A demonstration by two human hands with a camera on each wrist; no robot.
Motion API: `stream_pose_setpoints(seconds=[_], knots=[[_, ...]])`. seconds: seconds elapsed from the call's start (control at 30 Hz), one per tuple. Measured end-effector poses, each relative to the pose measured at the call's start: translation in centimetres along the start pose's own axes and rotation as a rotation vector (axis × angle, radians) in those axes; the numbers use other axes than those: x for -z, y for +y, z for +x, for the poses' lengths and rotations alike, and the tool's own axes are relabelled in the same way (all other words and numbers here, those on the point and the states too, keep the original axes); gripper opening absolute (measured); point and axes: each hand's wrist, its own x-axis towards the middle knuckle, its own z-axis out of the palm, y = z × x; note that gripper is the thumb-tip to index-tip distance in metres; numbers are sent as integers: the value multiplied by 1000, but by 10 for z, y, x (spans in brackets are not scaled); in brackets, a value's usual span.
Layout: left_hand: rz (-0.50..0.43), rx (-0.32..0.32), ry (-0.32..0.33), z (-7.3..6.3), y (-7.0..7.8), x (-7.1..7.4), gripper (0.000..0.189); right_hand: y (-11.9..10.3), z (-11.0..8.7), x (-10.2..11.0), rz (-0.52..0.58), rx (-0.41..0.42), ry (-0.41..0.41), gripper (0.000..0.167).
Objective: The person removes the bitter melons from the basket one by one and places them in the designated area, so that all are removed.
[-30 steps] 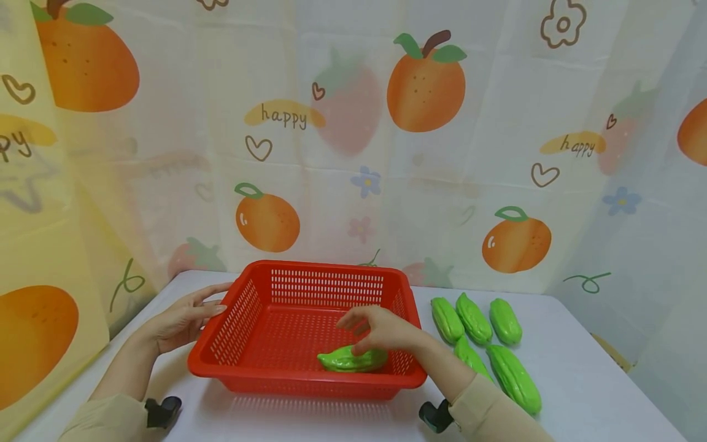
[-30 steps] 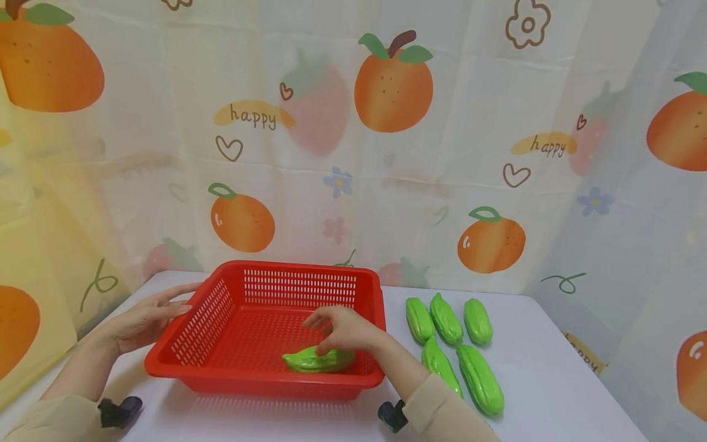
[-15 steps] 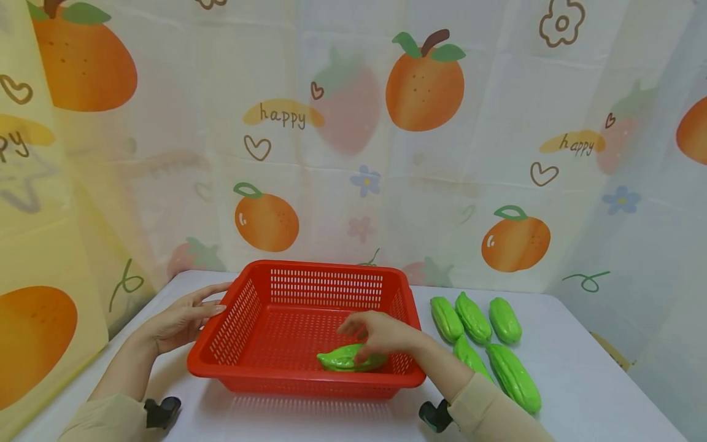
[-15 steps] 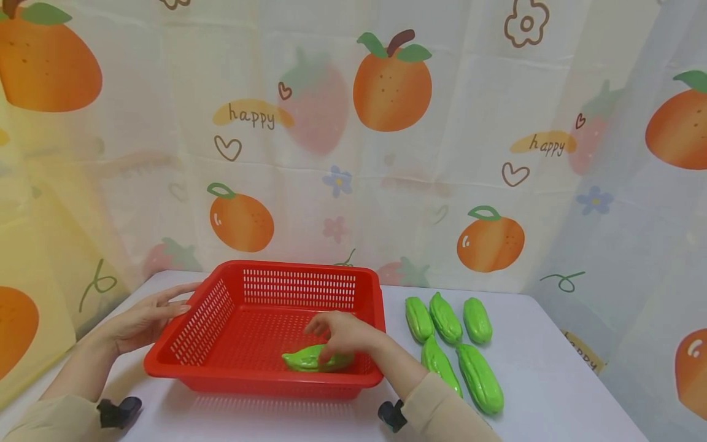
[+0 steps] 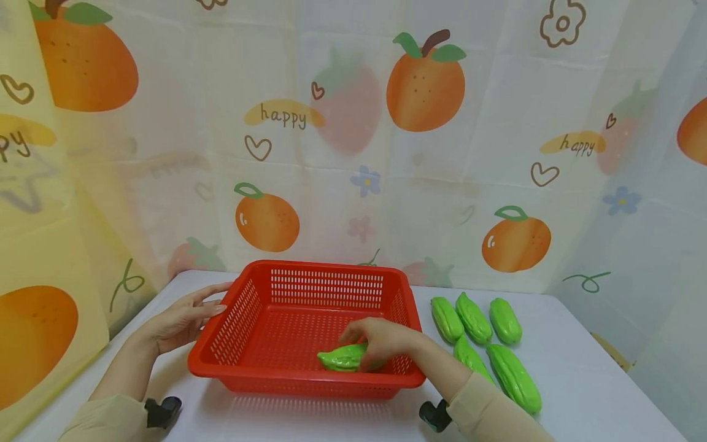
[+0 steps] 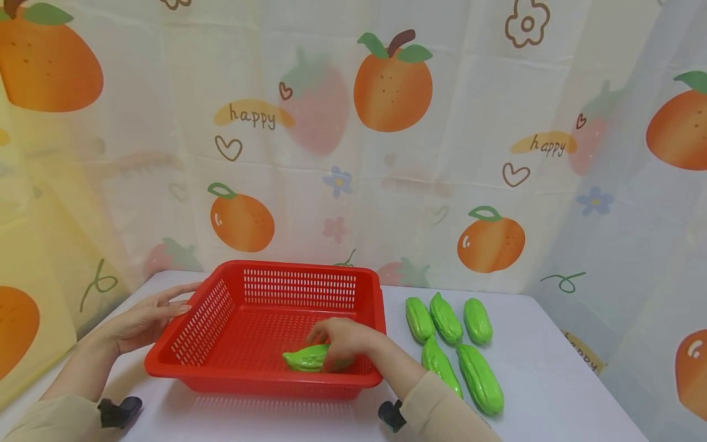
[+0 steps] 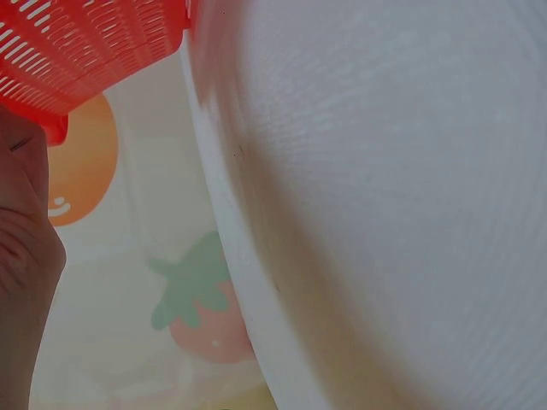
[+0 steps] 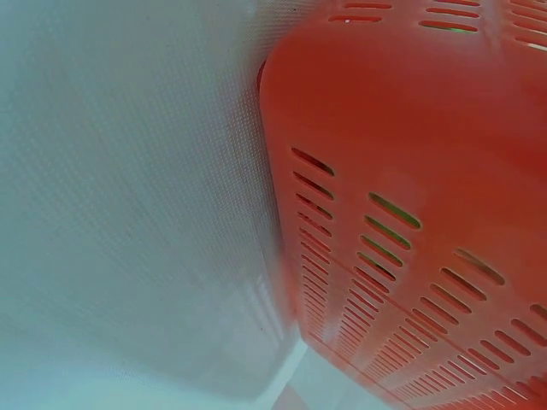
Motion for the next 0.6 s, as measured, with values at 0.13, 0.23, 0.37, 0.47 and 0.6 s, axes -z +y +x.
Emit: stream_pose_setpoints(seconds=[0.13, 0.23, 0.37, 0.47, 0.6], knots=[[0, -2, -4, 0, 0, 0, 37, -1, -1, 0, -16, -27, -21, 46], [-1, -3, -6, 1, -1, 1, 37, -1, -2, -1, -19, -36, -33, 49], [-1, -5, -8, 0, -1, 1, 37, -1, -2, -1, -27, -36, -35, 52], [0, -4, -9, 0, -1, 1, 37, -1, -2, -1, -30, -38, -36, 52], [2, 0, -3, 0, -1, 1, 37, -2, -1, -1, -41, -39, -36, 52]])
